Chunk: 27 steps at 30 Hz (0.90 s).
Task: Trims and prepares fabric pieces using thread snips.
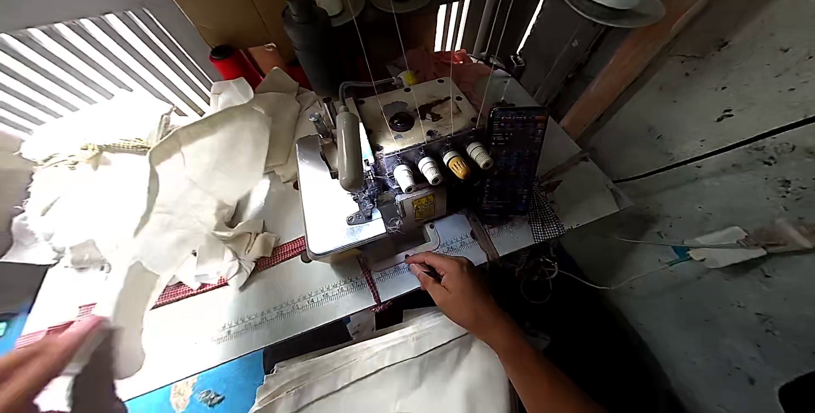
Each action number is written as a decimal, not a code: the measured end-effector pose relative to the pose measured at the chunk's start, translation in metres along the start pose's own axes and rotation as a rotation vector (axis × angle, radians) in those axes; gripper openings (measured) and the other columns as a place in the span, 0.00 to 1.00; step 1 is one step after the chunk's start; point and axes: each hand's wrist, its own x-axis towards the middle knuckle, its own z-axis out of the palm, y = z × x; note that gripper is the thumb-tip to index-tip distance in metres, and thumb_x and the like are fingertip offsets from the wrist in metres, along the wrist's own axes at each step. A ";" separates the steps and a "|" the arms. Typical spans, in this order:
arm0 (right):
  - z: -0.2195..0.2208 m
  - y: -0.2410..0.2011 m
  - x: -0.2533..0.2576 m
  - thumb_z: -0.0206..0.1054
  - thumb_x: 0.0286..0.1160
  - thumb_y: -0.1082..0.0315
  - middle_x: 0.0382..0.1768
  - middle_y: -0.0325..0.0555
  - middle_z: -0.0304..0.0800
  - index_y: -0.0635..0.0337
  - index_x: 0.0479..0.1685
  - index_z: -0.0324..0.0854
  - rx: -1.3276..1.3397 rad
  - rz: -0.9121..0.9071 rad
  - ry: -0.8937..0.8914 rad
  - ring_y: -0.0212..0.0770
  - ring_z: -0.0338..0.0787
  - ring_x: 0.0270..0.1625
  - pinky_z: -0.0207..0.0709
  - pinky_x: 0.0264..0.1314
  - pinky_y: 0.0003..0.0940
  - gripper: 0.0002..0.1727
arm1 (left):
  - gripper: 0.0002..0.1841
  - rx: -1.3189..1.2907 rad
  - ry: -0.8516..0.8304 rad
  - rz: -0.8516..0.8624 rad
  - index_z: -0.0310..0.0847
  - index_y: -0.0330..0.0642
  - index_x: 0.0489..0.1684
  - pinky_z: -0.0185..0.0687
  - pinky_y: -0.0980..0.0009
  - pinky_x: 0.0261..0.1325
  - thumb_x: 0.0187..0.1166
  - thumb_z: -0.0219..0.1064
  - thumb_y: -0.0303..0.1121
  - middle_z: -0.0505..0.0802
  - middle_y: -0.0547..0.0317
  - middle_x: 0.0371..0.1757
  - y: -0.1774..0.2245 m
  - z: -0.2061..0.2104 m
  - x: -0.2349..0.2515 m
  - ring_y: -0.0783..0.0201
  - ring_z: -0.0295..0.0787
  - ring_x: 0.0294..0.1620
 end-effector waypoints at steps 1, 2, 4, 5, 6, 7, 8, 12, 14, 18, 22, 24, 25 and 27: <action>0.001 -0.009 -0.002 0.58 0.88 0.59 0.31 0.36 0.93 0.54 0.55 0.92 0.122 0.011 -0.079 0.28 0.88 0.30 0.84 0.36 0.30 0.17 | 0.04 -0.032 -0.106 0.058 0.90 0.29 0.41 0.83 0.75 0.59 0.78 0.70 0.19 0.92 0.47 0.42 0.006 -0.001 -0.011 0.67 0.89 0.51; 0.003 -0.019 -0.004 0.56 0.90 0.61 0.29 0.36 0.92 0.58 0.56 0.91 0.264 0.024 -0.162 0.27 0.85 0.26 0.80 0.30 0.27 0.18 | 0.04 -0.094 -0.199 0.075 0.91 0.35 0.44 0.84 0.75 0.60 0.79 0.71 0.23 0.93 0.51 0.45 0.015 0.005 -0.024 0.68 0.90 0.53; 0.012 -0.039 -0.008 0.56 0.91 0.60 0.33 0.37 0.94 0.63 0.61 0.88 0.528 0.067 -0.317 0.23 0.78 0.20 0.72 0.21 0.21 0.19 | 0.06 -0.214 -0.371 0.039 0.92 0.49 0.50 0.83 0.76 0.63 0.82 0.70 0.31 0.93 0.61 0.48 0.052 0.031 -0.046 0.72 0.88 0.57; 0.016 -0.046 -0.009 0.58 0.91 0.58 0.36 0.38 0.95 0.63 0.64 0.86 0.613 0.096 -0.386 0.22 0.78 0.19 0.72 0.20 0.20 0.20 | 0.07 -0.263 -0.432 0.043 0.93 0.52 0.50 0.83 0.73 0.63 0.83 0.70 0.34 0.94 0.62 0.48 0.068 0.046 -0.058 0.70 0.89 0.57; 0.019 -0.050 -0.010 0.61 0.89 0.58 0.37 0.39 0.95 0.63 0.65 0.86 0.656 0.118 -0.435 0.23 0.80 0.20 0.75 0.21 0.21 0.20 | 0.07 -0.300 -0.489 0.060 0.93 0.53 0.50 0.83 0.70 0.63 0.84 0.69 0.36 0.95 0.62 0.48 0.081 0.060 -0.070 0.68 0.90 0.57; 0.022 -0.053 -0.011 0.66 0.85 0.59 0.32 0.39 0.92 0.65 0.60 0.86 0.672 0.132 -0.453 0.25 0.81 0.20 0.77 0.21 0.22 0.18 | 0.07 -0.335 -0.545 0.089 0.92 0.54 0.49 0.82 0.68 0.65 0.85 0.67 0.38 0.95 0.63 0.48 0.090 0.071 -0.082 0.67 0.89 0.58; 0.026 -0.053 -0.012 0.69 0.83 0.60 0.27 0.39 0.89 0.65 0.50 0.87 0.651 0.130 -0.452 0.26 0.82 0.20 0.78 0.23 0.23 0.14 | 0.09 -0.367 -0.593 0.130 0.92 0.54 0.48 0.81 0.68 0.66 0.86 0.66 0.41 0.95 0.63 0.48 0.094 0.079 -0.091 0.66 0.89 0.58; 0.025 -0.049 -0.029 0.70 0.80 0.64 0.27 0.41 0.87 0.66 0.40 0.87 0.551 0.054 -0.475 0.26 0.82 0.29 0.77 0.34 0.24 0.11 | 0.20 -0.465 -0.536 0.039 0.91 0.52 0.51 0.86 0.69 0.60 0.89 0.57 0.54 0.95 0.64 0.48 0.072 0.081 -0.084 0.70 0.91 0.55; 0.020 -0.050 -0.043 0.66 0.82 0.64 0.27 0.41 0.85 0.66 0.44 0.85 0.577 0.025 -0.544 0.26 0.82 0.28 0.78 0.33 0.24 0.11 | 0.22 -0.361 -0.387 -0.168 0.90 0.42 0.46 0.89 0.69 0.55 0.92 0.52 0.48 0.96 0.60 0.45 0.050 0.087 -0.063 0.72 0.93 0.49; 0.000 -0.034 -0.054 0.65 0.84 0.64 0.25 0.48 0.87 0.64 0.44 0.87 0.274 -0.102 -0.643 0.39 0.85 0.27 0.78 0.32 0.40 0.11 | 0.20 -0.272 -0.321 -0.507 0.84 0.33 0.61 0.88 0.66 0.60 0.90 0.53 0.39 0.93 0.49 0.58 0.001 0.124 -0.019 0.67 0.91 0.57; -0.029 -0.003 -0.036 0.63 0.85 0.61 0.32 0.40 0.95 0.58 0.69 0.86 -0.005 0.037 0.089 0.34 0.92 0.29 0.89 0.35 0.37 0.20 | 0.24 -0.231 -0.457 -0.619 0.73 0.33 0.78 0.76 0.56 0.77 0.91 0.49 0.39 0.84 0.41 0.76 -0.027 0.153 0.001 0.56 0.81 0.77; -0.047 0.010 -0.019 0.61 0.86 0.58 0.28 0.37 0.90 0.57 0.84 0.74 -0.122 0.016 0.409 0.30 0.85 0.22 0.83 0.26 0.33 0.28 | 0.27 -0.169 -0.573 -0.567 0.68 0.32 0.83 0.67 0.46 0.83 0.92 0.45 0.40 0.81 0.36 0.78 -0.035 0.167 0.005 0.46 0.76 0.82; -0.056 0.015 -0.012 0.61 0.86 0.57 0.27 0.36 0.89 0.57 0.87 0.69 -0.168 0.009 0.486 0.29 0.83 0.21 0.82 0.24 0.30 0.31 | 0.27 -0.132 -0.612 -0.521 0.70 0.32 0.82 0.67 0.41 0.81 0.92 0.44 0.40 0.84 0.34 0.74 -0.039 0.174 0.006 0.42 0.78 0.79; -0.064 0.024 -0.003 0.62 0.85 0.56 0.25 0.36 0.86 0.57 0.91 0.63 -0.219 0.020 0.521 0.29 0.79 0.20 0.79 0.25 0.28 0.35 | 0.27 -0.090 -0.664 -0.463 0.81 0.31 0.71 0.69 0.36 0.75 0.93 0.43 0.41 0.90 0.32 0.62 -0.044 0.184 0.008 0.37 0.83 0.70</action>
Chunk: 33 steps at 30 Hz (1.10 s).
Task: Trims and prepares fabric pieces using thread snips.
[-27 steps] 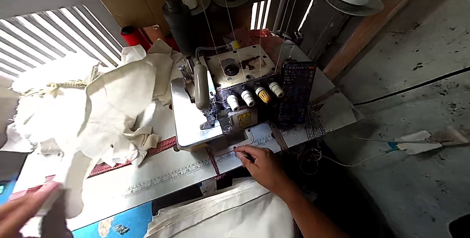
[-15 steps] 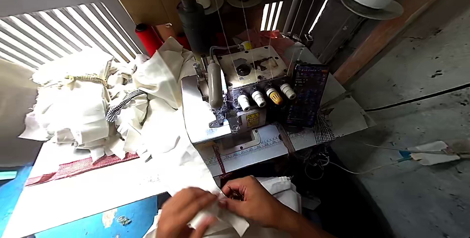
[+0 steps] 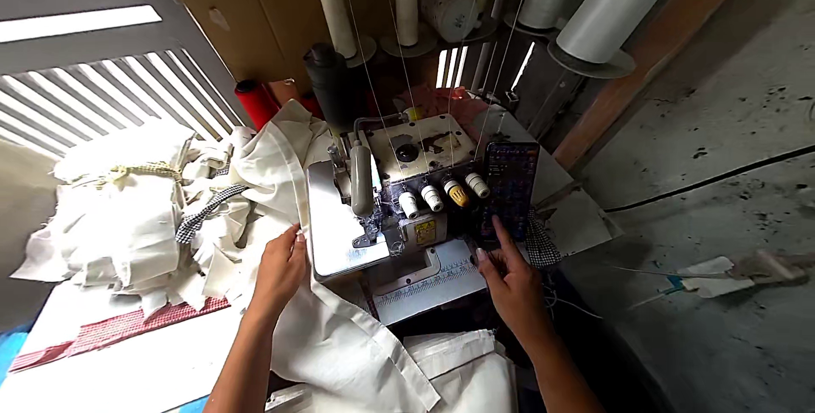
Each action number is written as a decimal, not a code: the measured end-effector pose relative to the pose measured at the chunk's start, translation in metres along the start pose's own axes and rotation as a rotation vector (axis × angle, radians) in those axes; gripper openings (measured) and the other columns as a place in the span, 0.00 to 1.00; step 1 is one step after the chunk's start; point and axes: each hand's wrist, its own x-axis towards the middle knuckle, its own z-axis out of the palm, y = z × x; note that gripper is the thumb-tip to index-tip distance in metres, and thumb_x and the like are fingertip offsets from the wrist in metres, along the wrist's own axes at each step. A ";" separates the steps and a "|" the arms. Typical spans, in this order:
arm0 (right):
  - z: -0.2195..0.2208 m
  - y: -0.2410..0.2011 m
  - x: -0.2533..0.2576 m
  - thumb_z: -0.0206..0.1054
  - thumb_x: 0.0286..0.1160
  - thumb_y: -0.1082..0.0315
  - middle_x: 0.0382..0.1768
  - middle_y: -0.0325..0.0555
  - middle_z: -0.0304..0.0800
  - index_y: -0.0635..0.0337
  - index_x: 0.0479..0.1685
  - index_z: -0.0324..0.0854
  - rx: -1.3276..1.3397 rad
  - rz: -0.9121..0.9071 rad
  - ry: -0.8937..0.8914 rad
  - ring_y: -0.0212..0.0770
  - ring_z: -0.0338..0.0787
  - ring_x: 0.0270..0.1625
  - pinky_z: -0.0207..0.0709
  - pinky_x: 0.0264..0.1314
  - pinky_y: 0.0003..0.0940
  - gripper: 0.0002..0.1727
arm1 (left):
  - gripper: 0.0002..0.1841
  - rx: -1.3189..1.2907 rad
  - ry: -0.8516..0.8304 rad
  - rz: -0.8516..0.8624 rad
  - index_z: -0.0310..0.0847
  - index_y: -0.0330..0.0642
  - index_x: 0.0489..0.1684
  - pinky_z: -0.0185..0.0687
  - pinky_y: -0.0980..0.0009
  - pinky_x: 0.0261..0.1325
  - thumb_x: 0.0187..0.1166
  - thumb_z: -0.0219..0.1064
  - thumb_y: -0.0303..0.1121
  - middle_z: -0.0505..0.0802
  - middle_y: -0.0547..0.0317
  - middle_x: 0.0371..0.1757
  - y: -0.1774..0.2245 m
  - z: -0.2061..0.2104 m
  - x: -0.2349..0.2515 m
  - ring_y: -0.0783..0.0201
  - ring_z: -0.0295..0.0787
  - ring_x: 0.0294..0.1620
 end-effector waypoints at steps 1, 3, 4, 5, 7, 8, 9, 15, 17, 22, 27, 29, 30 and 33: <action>0.001 0.003 0.002 0.63 0.84 0.54 0.24 0.35 0.84 0.57 0.91 0.63 -0.014 0.005 -0.003 0.29 0.78 0.20 0.78 0.25 0.28 0.36 | 0.26 0.018 -0.015 0.012 0.86 0.31 0.61 0.72 0.37 0.71 0.93 0.44 0.42 0.92 0.35 0.54 -0.001 0.001 0.003 0.39 0.86 0.64; 0.002 0.008 0.000 0.64 0.83 0.54 0.22 0.35 0.82 0.57 0.91 0.63 -0.021 0.012 0.006 0.28 0.76 0.18 0.76 0.23 0.28 0.37 | 0.23 -0.009 -0.028 0.020 0.90 0.33 0.52 0.79 0.45 0.61 0.92 0.50 0.42 0.93 0.43 0.46 -0.004 -0.001 0.007 0.51 0.90 0.53; 0.001 0.009 -0.002 0.64 0.83 0.55 0.21 0.34 0.82 0.58 0.91 0.63 -0.021 0.016 0.018 0.28 0.76 0.18 0.76 0.22 0.27 0.37 | 0.20 -0.055 -0.022 0.019 0.90 0.35 0.51 0.83 0.51 0.56 0.89 0.55 0.42 0.94 0.48 0.44 -0.007 -0.004 0.007 0.58 0.91 0.48; 0.000 0.009 -0.005 0.65 0.82 0.56 0.21 0.34 0.82 0.58 0.91 0.63 -0.019 0.024 0.028 0.28 0.76 0.17 0.76 0.22 0.27 0.38 | 0.18 -0.124 -0.013 0.010 0.90 0.37 0.50 0.85 0.60 0.50 0.87 0.59 0.42 0.93 0.54 0.40 -0.009 -0.008 0.006 0.66 0.89 0.41; -0.002 0.010 -0.009 0.66 0.81 0.56 0.21 0.33 0.83 0.59 0.92 0.61 -0.022 0.045 0.035 0.27 0.76 0.18 0.75 0.22 0.26 0.39 | 0.11 -0.341 0.016 -0.019 0.88 0.40 0.44 0.80 0.75 0.38 0.82 0.65 0.39 0.89 0.67 0.32 -0.011 -0.017 0.003 0.78 0.83 0.31; -0.004 0.011 -0.011 0.66 0.81 0.56 0.22 0.33 0.83 0.59 0.92 0.60 -0.025 0.053 0.034 0.27 0.76 0.18 0.75 0.22 0.26 0.39 | 0.08 -0.456 0.023 -0.008 0.87 0.42 0.42 0.81 0.78 0.40 0.81 0.65 0.36 0.89 0.71 0.33 -0.011 -0.023 0.001 0.80 0.83 0.33; -0.005 0.011 -0.012 0.66 0.81 0.56 0.23 0.33 0.84 0.60 0.92 0.60 -0.026 0.054 0.036 0.27 0.77 0.19 0.75 0.23 0.25 0.40 | 0.07 -0.563 0.036 0.016 0.87 0.44 0.42 0.84 0.78 0.44 0.81 0.64 0.34 0.91 0.72 0.35 -0.009 -0.028 -0.002 0.79 0.86 0.37; -0.005 -0.003 -0.018 0.71 0.76 0.58 0.24 0.33 0.86 0.61 0.78 0.77 0.006 -0.005 0.001 0.25 0.77 0.19 0.75 0.22 0.23 0.31 | 0.18 -0.810 0.119 0.059 0.77 0.48 0.54 0.93 0.71 0.49 0.69 0.76 0.27 0.96 0.65 0.38 0.020 -0.049 -0.046 0.69 0.96 0.38; 0.003 -0.017 -0.027 0.72 0.74 0.57 0.26 0.35 0.87 0.58 0.70 0.84 0.037 0.011 -0.076 0.27 0.79 0.21 0.77 0.23 0.26 0.26 | 0.25 -0.799 0.134 0.009 0.71 0.49 0.60 0.94 0.72 0.45 0.66 0.77 0.25 0.96 0.66 0.41 0.032 -0.048 -0.066 0.69 0.96 0.37; 0.020 -0.059 -0.050 0.66 0.75 0.66 0.48 0.43 0.91 0.58 0.67 0.86 0.158 0.017 -0.411 0.26 0.87 0.40 0.83 0.44 0.20 0.21 | 0.12 -0.847 0.044 0.043 0.90 0.43 0.51 0.92 0.73 0.46 0.72 0.75 0.26 0.98 0.62 0.42 0.053 -0.031 -0.114 0.69 0.95 0.40; 0.032 -0.089 -0.051 0.66 0.80 0.61 0.41 0.36 0.91 0.49 0.58 0.89 0.117 -0.314 -0.406 0.29 0.90 0.44 0.85 0.49 0.26 0.13 | 0.09 -0.875 -0.026 0.058 0.93 0.37 0.48 0.93 0.73 0.48 0.72 0.75 0.23 0.98 0.56 0.45 0.067 -0.019 -0.139 0.68 0.96 0.40; 0.038 -0.100 -0.048 0.65 0.81 0.59 0.38 0.36 0.91 0.48 0.57 0.91 0.043 -0.397 -0.332 0.34 0.89 0.42 0.82 0.46 0.33 0.13 | 0.17 -0.901 -0.067 0.006 0.89 0.32 0.59 0.94 0.70 0.49 0.71 0.75 0.21 0.97 0.53 0.51 0.072 -0.016 -0.145 0.66 0.96 0.42; 0.040 -0.104 -0.046 0.65 0.82 0.58 0.37 0.37 0.90 0.48 0.58 0.91 0.007 -0.423 -0.316 0.36 0.88 0.41 0.80 0.45 0.35 0.14 | 0.22 -0.945 -0.094 -0.023 0.85 0.30 0.65 0.94 0.68 0.50 0.70 0.75 0.19 0.96 0.50 0.57 0.072 -0.015 -0.146 0.63 0.97 0.44; 0.048 -0.114 -0.045 0.63 0.83 0.57 0.37 0.40 0.90 0.53 0.56 0.90 -0.086 -0.481 -0.316 0.42 0.88 0.40 0.79 0.42 0.39 0.15 | 0.26 -1.214 -0.166 -0.113 0.81 0.33 0.73 0.93 0.66 0.56 0.72 0.73 0.20 0.89 0.49 0.70 0.066 -0.013 -0.146 0.61 0.95 0.53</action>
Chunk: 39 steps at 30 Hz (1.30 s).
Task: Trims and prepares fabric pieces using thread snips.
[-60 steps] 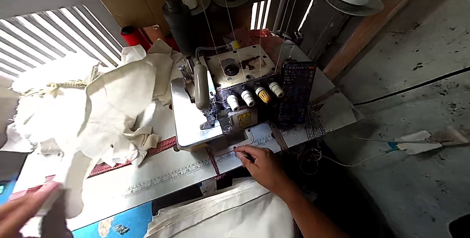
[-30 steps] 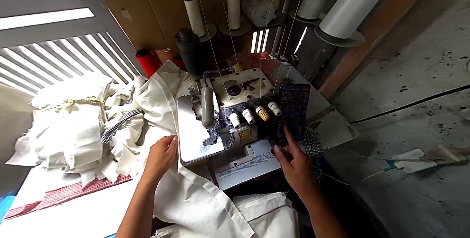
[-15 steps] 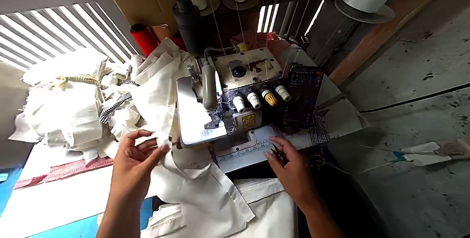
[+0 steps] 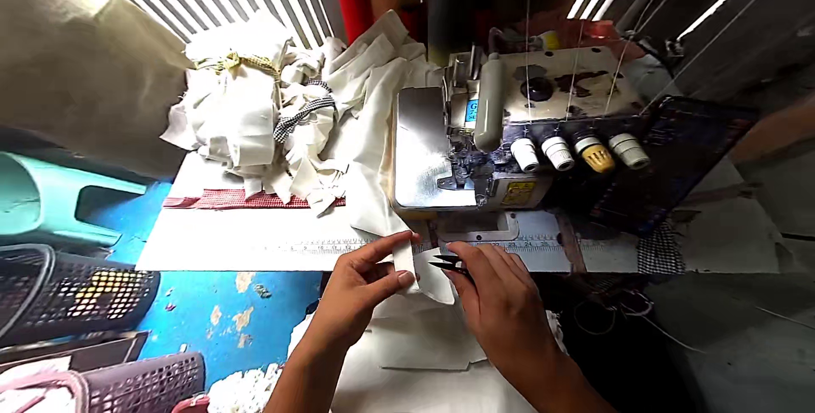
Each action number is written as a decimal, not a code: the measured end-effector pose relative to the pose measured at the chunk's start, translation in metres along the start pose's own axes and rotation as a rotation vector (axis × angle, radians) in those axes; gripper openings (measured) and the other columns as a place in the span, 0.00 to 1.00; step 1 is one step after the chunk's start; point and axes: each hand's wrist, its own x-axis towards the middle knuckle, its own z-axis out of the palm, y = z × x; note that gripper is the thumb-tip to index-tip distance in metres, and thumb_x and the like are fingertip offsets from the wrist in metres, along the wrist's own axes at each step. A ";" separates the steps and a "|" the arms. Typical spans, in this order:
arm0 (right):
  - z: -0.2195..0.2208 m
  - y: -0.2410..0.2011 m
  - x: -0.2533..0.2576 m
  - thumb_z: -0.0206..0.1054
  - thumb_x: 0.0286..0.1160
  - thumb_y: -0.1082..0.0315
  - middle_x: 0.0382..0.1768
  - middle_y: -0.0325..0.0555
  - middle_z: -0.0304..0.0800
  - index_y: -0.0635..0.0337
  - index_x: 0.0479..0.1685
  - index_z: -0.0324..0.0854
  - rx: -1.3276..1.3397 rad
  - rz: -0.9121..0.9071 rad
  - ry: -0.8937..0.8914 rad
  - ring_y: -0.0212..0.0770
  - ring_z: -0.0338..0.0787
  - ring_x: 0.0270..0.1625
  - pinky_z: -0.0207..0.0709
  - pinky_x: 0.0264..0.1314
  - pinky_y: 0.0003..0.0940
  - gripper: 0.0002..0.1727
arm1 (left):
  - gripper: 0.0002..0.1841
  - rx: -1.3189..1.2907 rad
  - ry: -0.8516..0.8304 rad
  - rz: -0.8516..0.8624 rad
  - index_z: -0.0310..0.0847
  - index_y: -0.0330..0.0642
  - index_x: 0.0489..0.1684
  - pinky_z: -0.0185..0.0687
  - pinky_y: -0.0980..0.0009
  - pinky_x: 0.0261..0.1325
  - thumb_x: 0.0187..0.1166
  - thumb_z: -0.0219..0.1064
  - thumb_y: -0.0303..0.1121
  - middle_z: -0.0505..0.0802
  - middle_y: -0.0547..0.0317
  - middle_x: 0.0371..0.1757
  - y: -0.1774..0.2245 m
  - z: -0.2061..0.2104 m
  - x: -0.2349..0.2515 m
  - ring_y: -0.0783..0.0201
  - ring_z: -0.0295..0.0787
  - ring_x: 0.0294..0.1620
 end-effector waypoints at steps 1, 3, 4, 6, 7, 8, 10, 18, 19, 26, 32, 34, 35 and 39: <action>0.002 -0.002 0.003 0.63 0.83 0.59 0.37 0.41 0.90 0.55 0.55 0.89 -0.015 -0.013 -0.009 0.43 0.88 0.39 0.79 0.41 0.39 0.15 | 0.26 -0.155 -0.014 -0.026 0.82 0.36 0.73 0.92 0.66 0.58 0.73 0.74 0.23 0.89 0.50 0.71 -0.002 -0.004 0.000 0.61 0.94 0.56; 0.006 -0.008 0.008 0.63 0.83 0.61 0.37 0.42 0.90 0.55 0.54 0.89 -0.039 -0.040 -0.023 0.43 0.89 0.39 0.79 0.40 0.38 0.13 | 0.25 -0.530 -0.083 -0.079 0.83 0.42 0.74 0.90 0.68 0.61 0.74 0.75 0.29 0.90 0.52 0.72 -0.007 -0.015 -0.001 0.63 0.93 0.61; 0.006 -0.010 0.011 0.63 0.83 0.61 0.36 0.43 0.89 0.56 0.54 0.89 -0.045 -0.056 -0.027 0.43 0.88 0.38 0.79 0.39 0.37 0.13 | 0.25 -0.700 -0.133 -0.091 0.82 0.41 0.75 0.88 0.68 0.65 0.76 0.73 0.29 0.89 0.51 0.73 -0.011 -0.019 -0.001 0.63 0.92 0.65; 0.006 -0.015 0.017 0.64 0.82 0.63 0.34 0.44 0.88 0.55 0.54 0.90 -0.050 -0.079 -0.027 0.45 0.87 0.37 0.78 0.37 0.37 0.12 | 0.24 -0.864 -0.180 -0.091 0.81 0.39 0.76 0.86 0.68 0.68 0.78 0.70 0.28 0.88 0.50 0.73 -0.014 -0.021 -0.001 0.62 0.90 0.67; 0.006 -0.017 0.020 0.64 0.82 0.63 0.34 0.44 0.88 0.55 0.53 0.90 -0.058 -0.085 -0.025 0.45 0.87 0.36 0.78 0.37 0.38 0.12 | 0.24 -0.888 -0.181 -0.090 0.81 0.37 0.76 0.86 0.69 0.67 0.78 0.70 0.27 0.89 0.49 0.73 -0.015 -0.020 -0.001 0.62 0.91 0.67; 0.006 -0.018 0.022 0.64 0.82 0.63 0.34 0.44 0.88 0.55 0.53 0.90 -0.067 -0.089 -0.024 0.45 0.87 0.36 0.77 0.36 0.38 0.11 | 0.24 -0.889 -0.181 -0.092 0.81 0.37 0.76 0.86 0.69 0.67 0.78 0.70 0.27 0.89 0.49 0.73 -0.015 -0.020 0.000 0.62 0.91 0.66; 0.007 -0.021 0.024 0.64 0.83 0.62 0.33 0.44 0.88 0.54 0.51 0.90 -0.097 -0.098 -0.016 0.45 0.87 0.35 0.76 0.35 0.37 0.11 | 0.24 -0.839 -0.182 -0.099 0.82 0.38 0.75 0.87 0.69 0.65 0.77 0.71 0.25 0.89 0.50 0.73 -0.013 -0.020 0.001 0.62 0.92 0.65; 0.006 -0.016 0.021 0.62 0.85 0.63 0.32 0.43 0.87 0.54 0.45 0.90 -0.178 -0.157 0.010 0.45 0.84 0.34 0.73 0.38 0.39 0.11 | 0.27 -0.059 -0.084 -0.034 0.81 0.32 0.72 0.93 0.69 0.50 0.69 0.74 0.18 0.89 0.49 0.71 0.006 -0.003 0.006 0.65 0.95 0.47; 0.006 -0.015 0.020 0.62 0.84 0.64 0.32 0.43 0.87 0.54 0.45 0.90 -0.175 -0.172 0.009 0.45 0.84 0.34 0.73 0.38 0.39 0.10 | 0.28 -0.019 -0.106 -0.027 0.81 0.31 0.72 0.93 0.70 0.49 0.69 0.74 0.17 0.89 0.49 0.71 0.006 -0.002 0.007 0.66 0.95 0.45; 0.012 -0.008 0.019 0.59 0.79 0.74 0.31 0.43 0.85 0.52 0.45 0.91 -0.147 -0.232 0.004 0.44 0.83 0.34 0.71 0.37 0.38 0.13 | 0.28 0.165 -0.179 -0.013 0.82 0.34 0.73 0.93 0.74 0.41 0.68 0.77 0.18 0.90 0.55 0.71 0.008 -0.002 0.013 0.70 0.94 0.35; 0.014 0.008 0.011 0.65 0.84 0.53 0.37 0.40 0.90 0.56 0.54 0.90 0.280 0.001 -0.077 0.33 0.87 0.38 0.81 0.43 0.27 0.17 | 0.37 0.298 -0.159 0.071 0.73 0.36 0.82 0.94 0.74 0.40 0.66 0.79 0.22 0.88 0.57 0.74 0.017 -0.007 0.011 0.70 0.94 0.36; 0.005 0.016 0.007 0.68 0.77 0.40 0.39 0.39 0.88 0.59 0.67 0.84 0.669 0.112 -0.238 0.24 0.83 0.35 0.79 0.38 0.20 0.32 | 0.38 0.362 -0.100 0.151 0.72 0.42 0.83 0.95 0.73 0.38 0.67 0.80 0.27 0.89 0.60 0.73 0.028 -0.009 0.004 0.68 0.96 0.37; 0.003 0.018 0.005 0.72 0.70 0.36 0.38 0.39 0.87 0.60 0.71 0.82 0.786 0.111 -0.314 0.24 0.82 0.35 0.79 0.38 0.21 0.40 | 0.38 0.393 -0.079 0.199 0.73 0.45 0.84 0.95 0.73 0.39 0.68 0.80 0.31 0.89 0.61 0.74 0.035 -0.011 0.000 0.67 0.97 0.39; 0.019 0.018 -0.012 0.77 0.69 0.53 0.34 0.39 0.95 0.53 0.42 0.92 0.444 -0.062 -0.370 0.37 0.93 0.40 0.86 0.42 0.40 0.14 | 0.15 0.679 0.048 0.531 0.90 0.53 0.62 0.87 0.70 0.68 0.77 0.74 0.36 0.86 0.66 0.76 0.069 -0.047 -0.024 0.68 0.88 0.68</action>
